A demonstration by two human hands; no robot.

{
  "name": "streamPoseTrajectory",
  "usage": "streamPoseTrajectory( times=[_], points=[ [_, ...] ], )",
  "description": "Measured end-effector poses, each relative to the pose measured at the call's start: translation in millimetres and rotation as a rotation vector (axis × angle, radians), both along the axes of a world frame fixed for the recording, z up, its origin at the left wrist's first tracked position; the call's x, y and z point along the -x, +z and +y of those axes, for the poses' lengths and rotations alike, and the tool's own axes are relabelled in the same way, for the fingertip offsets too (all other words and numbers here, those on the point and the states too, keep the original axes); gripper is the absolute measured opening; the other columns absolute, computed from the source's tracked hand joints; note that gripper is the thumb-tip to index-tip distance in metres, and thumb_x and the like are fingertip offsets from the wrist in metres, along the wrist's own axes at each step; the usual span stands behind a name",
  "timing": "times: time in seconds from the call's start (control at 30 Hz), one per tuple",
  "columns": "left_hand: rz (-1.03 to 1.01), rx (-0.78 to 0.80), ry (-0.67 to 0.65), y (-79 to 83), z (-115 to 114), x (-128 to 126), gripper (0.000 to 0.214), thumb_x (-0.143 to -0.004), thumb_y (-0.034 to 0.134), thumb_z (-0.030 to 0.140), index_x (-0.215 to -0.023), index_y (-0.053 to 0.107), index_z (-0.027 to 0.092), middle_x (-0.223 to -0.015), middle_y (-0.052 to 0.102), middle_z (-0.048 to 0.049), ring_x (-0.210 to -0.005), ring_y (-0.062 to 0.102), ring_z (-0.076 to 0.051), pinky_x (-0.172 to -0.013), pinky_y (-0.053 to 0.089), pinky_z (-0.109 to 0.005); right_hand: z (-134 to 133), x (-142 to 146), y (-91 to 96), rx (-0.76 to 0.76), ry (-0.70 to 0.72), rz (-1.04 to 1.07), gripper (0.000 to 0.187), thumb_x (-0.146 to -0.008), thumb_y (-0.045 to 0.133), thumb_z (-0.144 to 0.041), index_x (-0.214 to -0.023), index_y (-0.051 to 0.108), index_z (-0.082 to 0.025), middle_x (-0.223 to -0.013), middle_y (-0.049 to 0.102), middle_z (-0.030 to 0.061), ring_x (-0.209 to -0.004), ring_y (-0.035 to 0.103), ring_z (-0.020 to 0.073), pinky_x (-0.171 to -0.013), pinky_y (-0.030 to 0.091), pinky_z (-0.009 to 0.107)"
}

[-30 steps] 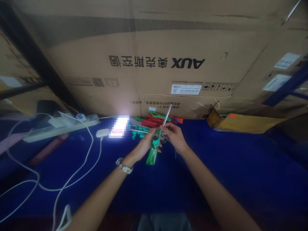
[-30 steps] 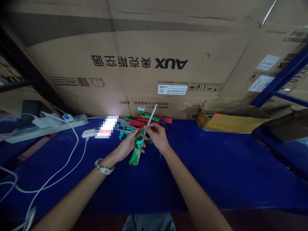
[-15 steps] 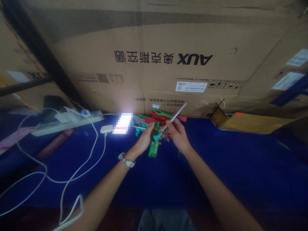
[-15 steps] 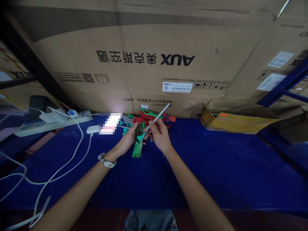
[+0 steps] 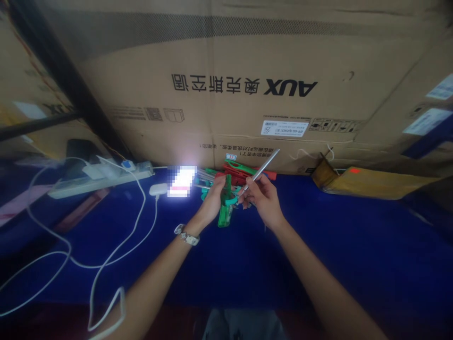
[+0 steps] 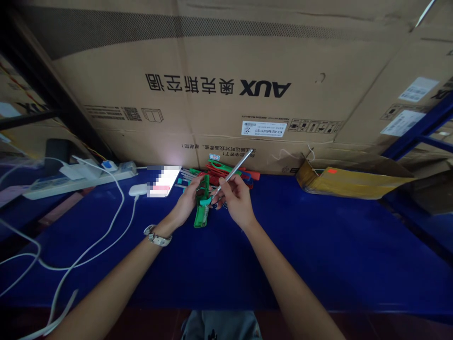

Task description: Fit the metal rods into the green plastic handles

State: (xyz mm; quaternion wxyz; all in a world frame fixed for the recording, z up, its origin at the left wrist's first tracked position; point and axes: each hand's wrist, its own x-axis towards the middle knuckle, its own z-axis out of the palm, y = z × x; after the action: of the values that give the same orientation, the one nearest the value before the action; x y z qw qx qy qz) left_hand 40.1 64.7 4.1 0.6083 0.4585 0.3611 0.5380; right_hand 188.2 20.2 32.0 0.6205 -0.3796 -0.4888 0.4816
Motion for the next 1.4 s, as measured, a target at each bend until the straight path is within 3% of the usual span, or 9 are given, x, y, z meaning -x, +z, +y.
streamPoseTrajectory(
  times=[0.1,0.23,0.47,0.63,0.73,0.93,1.1,1.23,1.4],
  points=[
    [0.083,-0.120,-0.003,-0.6,1,2,0.024,-0.092,0.060,0.043,-0.101,0.069,0.022,-0.093,0.068,-0.0037,-0.085,0.064,-0.021,-0.070,0.054,-0.029,-1,0,0.8,-0.016,-0.013,0.005,0.041,-0.081,0.073,-0.057,-0.086,0.048,-0.026,-0.063,0.063,-0.0050,-0.046,0.060,0.0122,-0.042,0.051,0.025],
    [0.105,-0.162,0.022,3.0,-1,3,0.025,-0.094,0.056,0.041,-0.098,0.070,0.021,-0.089,0.067,-0.0034,-0.078,0.061,-0.019,-0.069,0.051,-0.028,-2,-1,2.8,-0.011,0.007,0.010,0.042,-0.080,0.074,-0.057,-0.086,0.048,-0.025,-0.064,0.063,-0.0052,-0.047,0.062,0.0129,-0.043,0.053,0.026],
    [0.125,-0.087,0.022,19.1,-8,7,0.028,-0.086,0.070,0.045,-0.096,0.067,0.019,-0.083,0.065,-0.0024,-0.060,0.058,-0.014,-0.052,0.048,-0.026,1,-7,2.2,0.007,-0.050,-0.039,0.043,-0.078,0.075,-0.060,-0.085,0.049,-0.025,-0.065,0.064,-0.0037,-0.048,0.062,0.0136,-0.040,0.050,0.024],
    [0.121,-0.163,0.150,26.2,0,19,0.031,-0.084,0.071,0.045,-0.099,0.068,0.019,-0.077,0.063,0.0000,-0.055,0.056,-0.011,-0.046,0.048,-0.022,2,-12,2.1,-0.032,-0.095,-0.118,0.041,-0.079,0.073,-0.060,-0.082,0.054,-0.025,-0.057,0.061,-0.0046,-0.039,0.047,0.0100,-0.035,0.036,0.023],
    [0.116,-0.195,0.209,26.7,5,25,0.032,-0.083,0.072,0.046,-0.098,0.069,0.018,-0.072,0.061,0.0008,-0.051,0.054,-0.010,-0.043,0.047,-0.022,4,-16,6.4,-0.094,-0.087,-0.210,0.040,-0.081,0.071,-0.061,-0.077,0.057,-0.023,-0.052,0.056,-0.0054,-0.039,0.042,0.0093,-0.039,0.034,0.024],
    [-0.005,-0.073,0.211,28.6,6,27,0.030,-0.072,0.079,0.039,-0.089,0.067,0.017,-0.070,0.060,0.0023,-0.049,0.053,-0.008,-0.040,0.044,-0.020,30,-17,27.9,-0.149,0.090,-0.551,0.036,-0.085,0.066,-0.056,-0.076,0.064,-0.021,-0.051,0.049,-0.0061,-0.046,0.041,0.0099,-0.048,0.032,0.025],
    [-0.046,-0.051,0.377,18.7,17,36,0.025,-0.071,0.075,0.035,-0.081,0.060,0.018,-0.063,0.057,0.0050,-0.045,0.050,-0.008,-0.040,0.043,-0.020,70,-4,39.2,-0.157,0.236,-0.917,0.026,-0.089,0.062,-0.039,-0.076,0.070,-0.018,-0.062,0.062,-0.0016,-0.057,0.054,0.0123,-0.058,0.037,0.026],
    [0.196,-0.103,0.453,5.3,26,44,0.022,-0.075,0.071,0.035,-0.084,0.059,0.019,-0.059,0.055,0.0063,-0.045,0.049,-0.009,-0.041,0.043,-0.020,93,8,46.7,-0.133,0.252,-1.260,0.023,-0.090,0.063,-0.037,-0.079,0.074,-0.020,-0.072,0.070,0.0009,-0.067,0.059,0.0141,-0.062,0.038,0.026],
    [0.456,-0.143,0.318,-2.3,22,36,0.023,-0.081,0.068,0.038,-0.092,0.060,0.019,-0.056,0.052,0.0066,-0.044,0.051,-0.012,-0.040,0.042,-0.022,101,3,58.9,-0.127,0.276,-1.620,0.029,-0.092,0.058,-0.045,-0.094,0.077,-0.023,-0.089,0.075,0.0039,-0.076,0.063,0.0166,-0.061,0.037,0.026]
  ],
)
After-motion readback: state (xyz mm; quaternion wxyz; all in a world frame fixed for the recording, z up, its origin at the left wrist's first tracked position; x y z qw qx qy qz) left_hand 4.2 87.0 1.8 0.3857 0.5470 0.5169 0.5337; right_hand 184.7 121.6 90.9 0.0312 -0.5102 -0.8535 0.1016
